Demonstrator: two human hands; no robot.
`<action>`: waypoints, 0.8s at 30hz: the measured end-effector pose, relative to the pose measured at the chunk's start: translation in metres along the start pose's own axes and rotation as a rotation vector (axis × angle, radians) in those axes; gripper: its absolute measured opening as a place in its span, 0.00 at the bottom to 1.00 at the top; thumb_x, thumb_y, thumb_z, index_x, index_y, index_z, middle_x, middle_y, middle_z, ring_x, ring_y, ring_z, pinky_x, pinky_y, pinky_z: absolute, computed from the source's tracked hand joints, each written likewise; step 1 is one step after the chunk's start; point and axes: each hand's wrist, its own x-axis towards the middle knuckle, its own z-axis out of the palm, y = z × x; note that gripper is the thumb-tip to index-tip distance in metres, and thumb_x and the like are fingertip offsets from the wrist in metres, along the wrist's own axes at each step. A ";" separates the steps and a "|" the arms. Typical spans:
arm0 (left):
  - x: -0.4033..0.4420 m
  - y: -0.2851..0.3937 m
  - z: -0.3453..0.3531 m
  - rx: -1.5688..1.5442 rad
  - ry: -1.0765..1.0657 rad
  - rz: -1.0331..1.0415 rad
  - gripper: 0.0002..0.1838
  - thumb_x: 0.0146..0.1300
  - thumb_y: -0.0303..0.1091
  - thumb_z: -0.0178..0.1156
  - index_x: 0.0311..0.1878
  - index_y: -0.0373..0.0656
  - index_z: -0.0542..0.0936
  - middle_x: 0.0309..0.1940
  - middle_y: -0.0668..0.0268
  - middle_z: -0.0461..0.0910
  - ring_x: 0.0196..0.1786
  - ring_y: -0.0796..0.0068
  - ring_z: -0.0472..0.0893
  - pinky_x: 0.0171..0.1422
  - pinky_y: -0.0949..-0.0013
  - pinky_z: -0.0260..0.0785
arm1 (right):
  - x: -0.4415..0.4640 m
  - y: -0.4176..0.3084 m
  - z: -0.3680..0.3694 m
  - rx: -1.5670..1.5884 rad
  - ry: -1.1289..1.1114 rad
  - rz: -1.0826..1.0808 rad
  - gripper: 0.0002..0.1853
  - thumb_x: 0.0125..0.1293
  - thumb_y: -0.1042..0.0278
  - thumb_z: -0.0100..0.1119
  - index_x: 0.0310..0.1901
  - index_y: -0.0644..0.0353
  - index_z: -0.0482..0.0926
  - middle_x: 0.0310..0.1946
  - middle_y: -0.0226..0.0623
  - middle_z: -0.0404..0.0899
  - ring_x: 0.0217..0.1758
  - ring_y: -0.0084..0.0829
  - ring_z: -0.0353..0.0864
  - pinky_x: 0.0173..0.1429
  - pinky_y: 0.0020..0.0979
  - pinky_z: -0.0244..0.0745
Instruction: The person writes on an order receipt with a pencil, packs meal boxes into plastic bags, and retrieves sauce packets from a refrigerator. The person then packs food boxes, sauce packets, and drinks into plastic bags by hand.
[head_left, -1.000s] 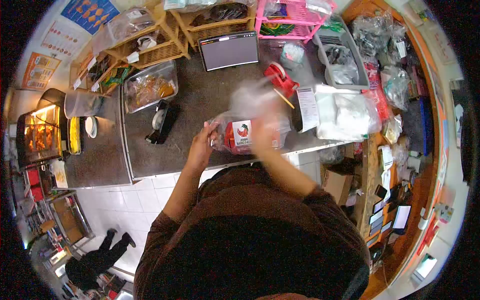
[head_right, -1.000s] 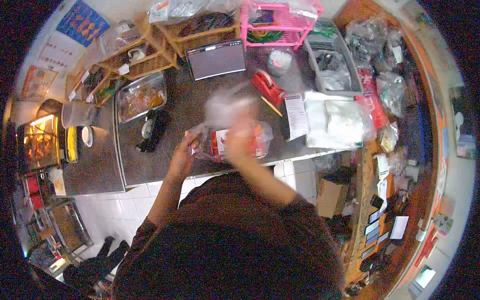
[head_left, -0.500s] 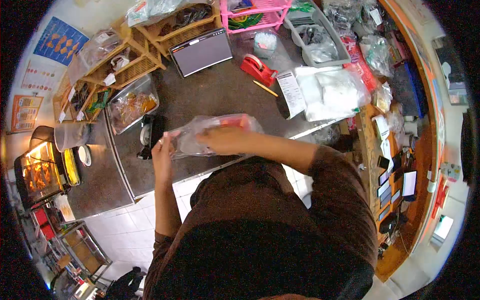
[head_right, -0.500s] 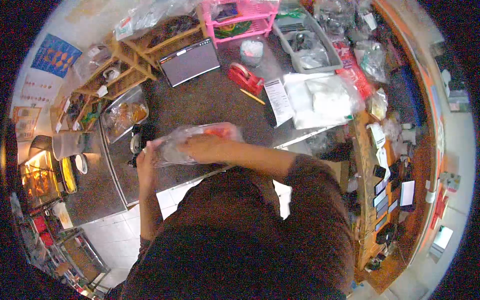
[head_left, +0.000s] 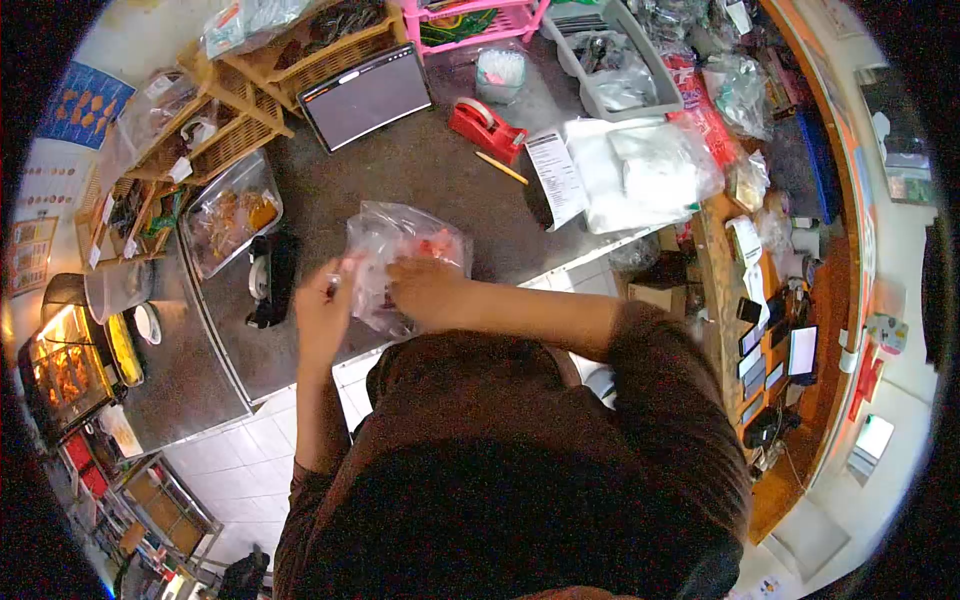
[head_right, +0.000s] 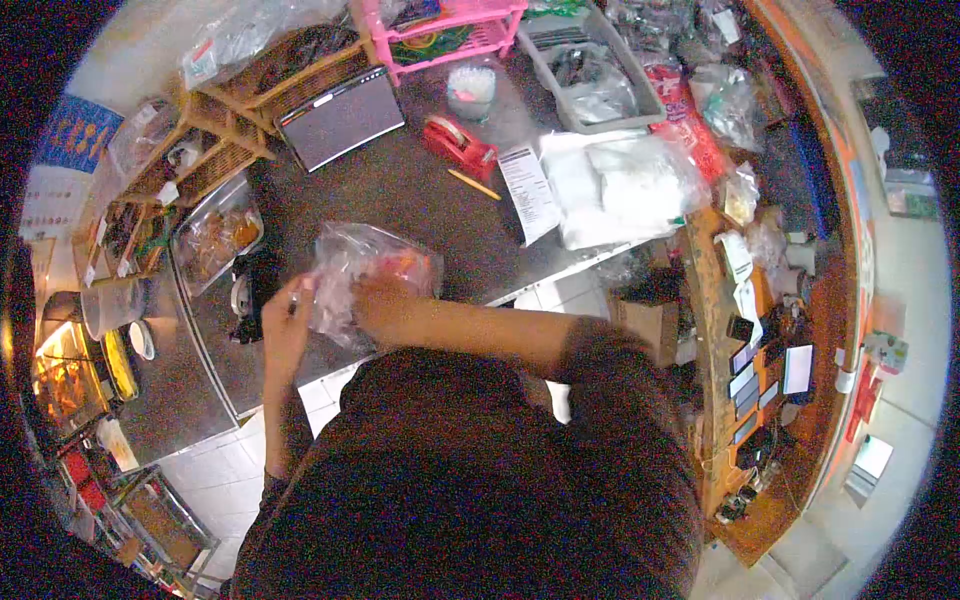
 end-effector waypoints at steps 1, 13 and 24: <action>-0.003 0.004 0.007 0.056 -0.002 0.025 0.19 0.76 0.47 0.59 0.53 0.41 0.87 0.30 0.67 0.83 0.33 0.84 0.73 0.37 0.72 0.67 | 0.019 -0.005 -0.021 0.090 -0.195 0.004 0.15 0.65 0.64 0.57 0.47 0.64 0.86 0.55 0.50 0.81 0.60 0.48 0.80 0.58 0.51 0.77; -0.001 -0.065 -0.018 -0.681 0.293 -0.440 0.19 0.77 0.50 0.57 0.32 0.48 0.80 0.23 0.82 0.62 0.26 0.90 0.58 0.29 0.77 0.48 | 0.049 -0.010 -0.046 0.169 -0.287 0.002 0.26 0.69 0.50 0.56 0.60 0.59 0.81 0.58 0.49 0.82 0.66 0.47 0.78 0.72 0.53 0.67; -0.001 0.002 -0.042 -0.074 -0.001 0.029 0.15 0.65 0.44 0.71 0.39 0.40 0.85 0.27 0.67 0.82 0.31 0.82 0.74 0.36 0.73 0.67 | -0.039 0.030 -0.116 0.076 0.361 -0.310 0.21 0.59 0.61 0.64 0.57 0.44 0.81 0.67 0.36 0.72 0.75 0.42 0.67 0.79 0.52 0.61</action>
